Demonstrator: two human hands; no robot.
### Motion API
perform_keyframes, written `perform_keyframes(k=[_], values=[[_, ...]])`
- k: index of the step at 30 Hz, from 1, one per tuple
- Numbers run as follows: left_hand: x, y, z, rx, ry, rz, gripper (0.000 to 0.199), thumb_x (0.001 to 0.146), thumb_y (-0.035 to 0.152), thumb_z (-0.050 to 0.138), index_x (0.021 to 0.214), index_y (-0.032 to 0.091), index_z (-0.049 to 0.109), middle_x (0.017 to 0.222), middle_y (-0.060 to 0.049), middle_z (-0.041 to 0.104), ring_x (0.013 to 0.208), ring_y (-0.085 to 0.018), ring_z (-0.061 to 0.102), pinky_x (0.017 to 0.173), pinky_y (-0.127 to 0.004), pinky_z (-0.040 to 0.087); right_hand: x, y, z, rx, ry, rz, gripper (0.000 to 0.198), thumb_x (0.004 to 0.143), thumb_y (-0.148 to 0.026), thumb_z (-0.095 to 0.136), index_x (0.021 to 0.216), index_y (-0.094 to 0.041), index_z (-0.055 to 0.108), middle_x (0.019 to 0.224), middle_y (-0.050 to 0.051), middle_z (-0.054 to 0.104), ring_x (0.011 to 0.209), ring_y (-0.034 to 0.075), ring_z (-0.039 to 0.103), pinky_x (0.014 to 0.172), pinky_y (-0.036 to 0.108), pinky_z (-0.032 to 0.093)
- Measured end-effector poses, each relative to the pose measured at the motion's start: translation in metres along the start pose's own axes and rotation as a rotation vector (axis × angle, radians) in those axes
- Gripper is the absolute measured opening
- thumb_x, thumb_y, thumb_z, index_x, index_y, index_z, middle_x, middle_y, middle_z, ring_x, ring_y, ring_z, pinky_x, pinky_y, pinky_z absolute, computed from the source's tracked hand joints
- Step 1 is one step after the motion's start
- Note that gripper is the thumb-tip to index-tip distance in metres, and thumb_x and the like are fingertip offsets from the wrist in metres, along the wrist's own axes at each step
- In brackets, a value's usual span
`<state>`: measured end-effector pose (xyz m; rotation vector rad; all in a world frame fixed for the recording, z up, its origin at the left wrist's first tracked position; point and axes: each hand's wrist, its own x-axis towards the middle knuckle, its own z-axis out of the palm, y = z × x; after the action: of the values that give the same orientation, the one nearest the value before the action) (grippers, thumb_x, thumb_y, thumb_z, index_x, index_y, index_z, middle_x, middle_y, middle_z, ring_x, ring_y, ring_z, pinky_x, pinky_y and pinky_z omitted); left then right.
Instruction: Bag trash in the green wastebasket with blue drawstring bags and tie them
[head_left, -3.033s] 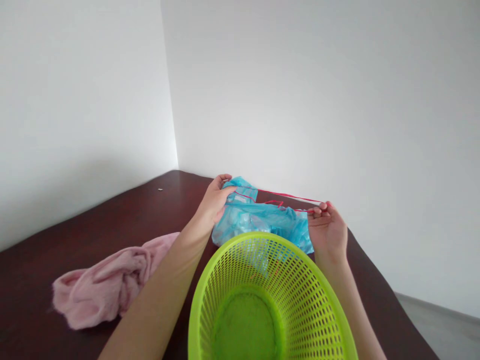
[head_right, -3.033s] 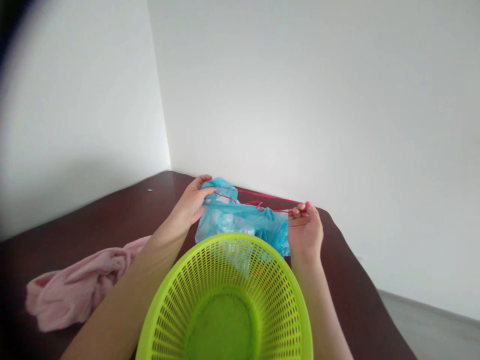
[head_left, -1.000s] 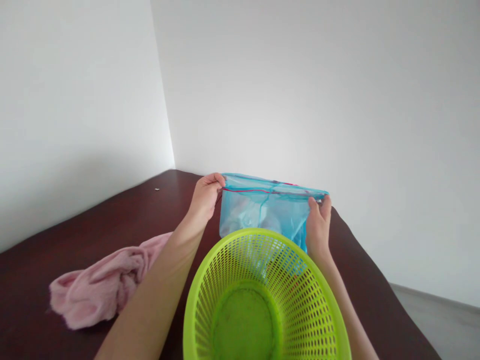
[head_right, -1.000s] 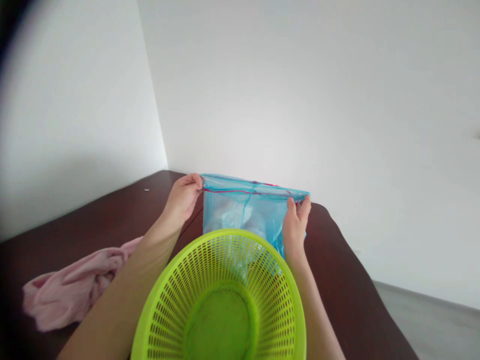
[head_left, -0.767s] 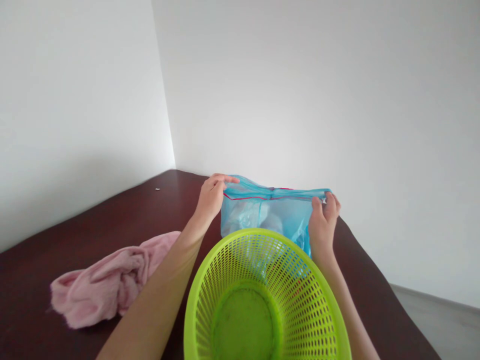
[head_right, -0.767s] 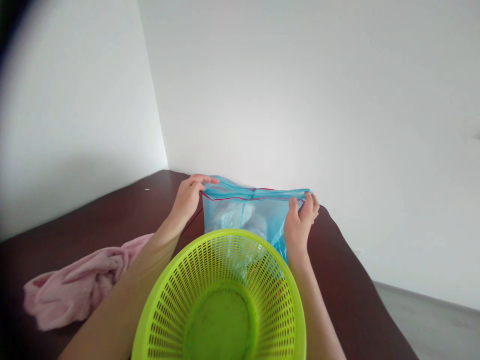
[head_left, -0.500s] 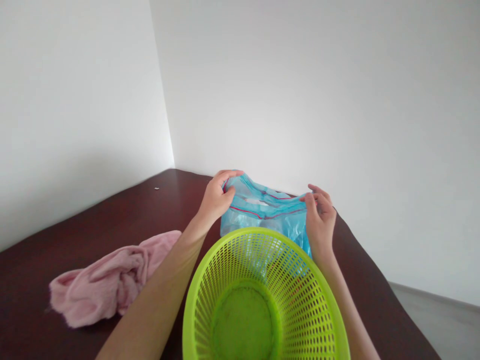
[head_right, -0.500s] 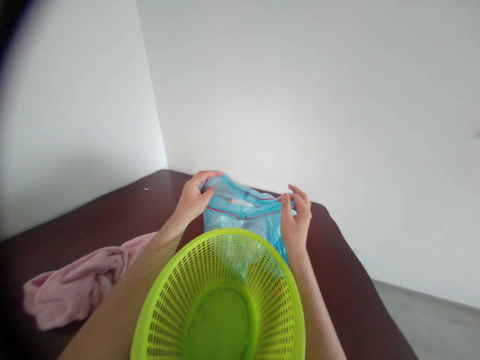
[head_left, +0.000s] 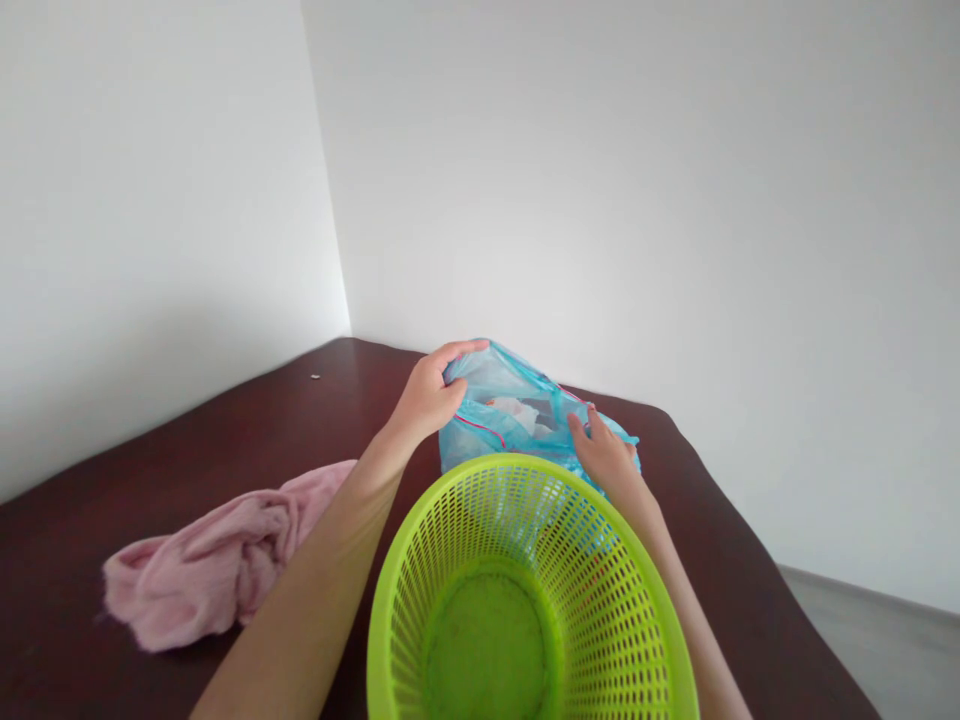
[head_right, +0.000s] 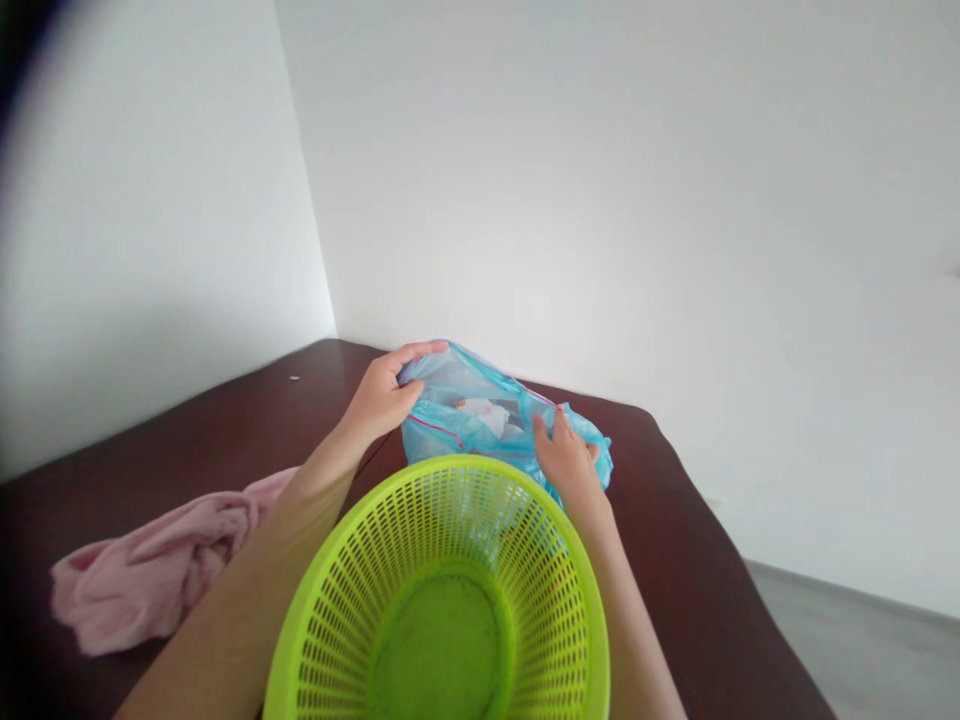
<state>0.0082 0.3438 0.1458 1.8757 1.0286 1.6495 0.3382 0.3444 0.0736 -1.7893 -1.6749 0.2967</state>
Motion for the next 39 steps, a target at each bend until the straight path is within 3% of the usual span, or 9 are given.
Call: perform_keyframes(k=[9, 14, 18, 21, 24, 29, 33, 36, 39], values=[[-0.009, -0.035, -0.039, 0.605, -0.192, -0.023, 0.093, 0.090, -0.007, 0.058, 0.172, 0.034, 0.071, 0.186, -0.013, 0.056, 0.168, -0.040, 0.059, 0.142, -0.064, 0.046, -0.002, 0.005, -0.023, -0.094, 0.179, 0.035, 0.107, 0.103, -0.047, 0.068, 0.193, -0.009, 0.026, 0.132, 0.027, 0.085, 0.142, 0.051, 0.075, 0.133, 0.082, 0.035], [-0.011, -0.036, -0.037, 0.741, -0.120, -0.071, 0.104, 0.091, -0.008, 0.055, 0.184, 0.037, 0.056, 0.195, -0.020, 0.038, 0.170, -0.050, 0.054, 0.136, -0.073, 0.049, -0.003, 0.004, -0.027, -0.135, 0.127, -0.026, 0.061, 0.100, -0.029, 0.067, 0.159, -0.023, 0.076, 0.134, 0.019, 0.083, 0.128, 0.043, 0.078, 0.122, 0.069, 0.053], [-0.007, -0.027, -0.024, 0.482, -0.088, 0.003, 0.119, 0.089, -0.008, 0.053, 0.195, 0.039, 0.029, 0.187, -0.018, 0.049, 0.155, -0.038, 0.068, 0.135, -0.059, 0.053, -0.001, -0.002, -0.029, 0.063, 0.120, -0.229, 0.032, 0.096, -0.022, 0.062, 0.111, -0.027, 0.090, 0.134, 0.012, 0.080, 0.120, 0.032, 0.079, 0.118, 0.054, 0.059], [-0.004, -0.011, -0.013, 0.300, -0.098, 0.144, 0.119, 0.089, -0.008, 0.053, 0.196, 0.036, 0.028, 0.185, -0.014, 0.054, 0.158, -0.035, 0.066, 0.145, -0.055, 0.045, -0.005, -0.014, -0.027, 0.161, 0.094, -0.415, 0.038, 0.100, -0.024, 0.059, 0.113, -0.033, 0.093, 0.165, 0.008, 0.071, 0.155, 0.035, 0.065, 0.136, 0.063, 0.044], [-0.003, 0.000, -0.005, 0.250, -0.156, 0.290, 0.120, 0.089, -0.010, 0.051, 0.197, 0.036, 0.022, 0.198, -0.007, 0.037, 0.181, -0.037, 0.038, 0.155, -0.058, 0.026, -0.010, -0.024, -0.020, 0.144, 0.030, -0.435, 0.035, 0.107, -0.034, 0.061, 0.116, -0.037, 0.095, 0.192, 0.001, 0.047, 0.177, 0.040, 0.043, 0.144, 0.075, 0.026], [-0.001, -0.002, -0.006, 0.270, -0.186, 0.400, 0.125, 0.092, -0.011, 0.046, 0.198, 0.041, 0.004, 0.205, 0.001, 0.014, 0.189, -0.033, 0.019, 0.157, -0.057, 0.017, -0.009, -0.025, -0.013, 0.065, 0.075, -0.357, 0.031, 0.111, -0.047, 0.067, 0.124, -0.033, 0.092, 0.187, 0.008, 0.056, 0.176, 0.040, 0.046, 0.146, 0.076, 0.018], [-0.002, 0.001, -0.012, 0.425, -0.141, 0.324, 0.124, 0.095, -0.011, 0.045, 0.197, 0.043, 0.000, 0.202, -0.005, 0.027, 0.182, -0.037, 0.038, 0.151, -0.059, 0.036, -0.004, -0.022, -0.021, -0.003, 0.132, -0.022, 0.056, 0.117, -0.053, 0.055, 0.155, -0.018, 0.077, 0.139, 0.022, 0.086, 0.139, 0.041, 0.076, 0.130, 0.065, 0.047], [-0.005, 0.002, -0.013, 0.657, -0.096, 0.136, 0.120, 0.097, -0.009, 0.047, 0.197, 0.046, 0.008, 0.198, -0.011, 0.035, 0.156, -0.040, 0.070, 0.129, -0.057, 0.064, -0.003, -0.020, -0.028, 0.001, 0.244, 0.111, 0.063, 0.113, -0.064, 0.059, 0.149, -0.015, 0.077, 0.129, 0.023, 0.087, 0.125, 0.043, 0.080, 0.109, 0.054, 0.058], [-0.007, -0.002, -0.009, 0.826, -0.055, 0.031, 0.120, 0.097, -0.010, 0.047, 0.197, 0.046, 0.011, 0.201, -0.016, 0.027, 0.137, -0.039, 0.082, 0.113, -0.054, 0.072, -0.005, -0.019, -0.033, 0.080, 0.375, 0.100, 0.068, 0.107, -0.075, 0.064, 0.137, -0.017, 0.083, 0.127, 0.021, 0.088, 0.121, 0.044, 0.080, 0.102, 0.049, 0.058]])
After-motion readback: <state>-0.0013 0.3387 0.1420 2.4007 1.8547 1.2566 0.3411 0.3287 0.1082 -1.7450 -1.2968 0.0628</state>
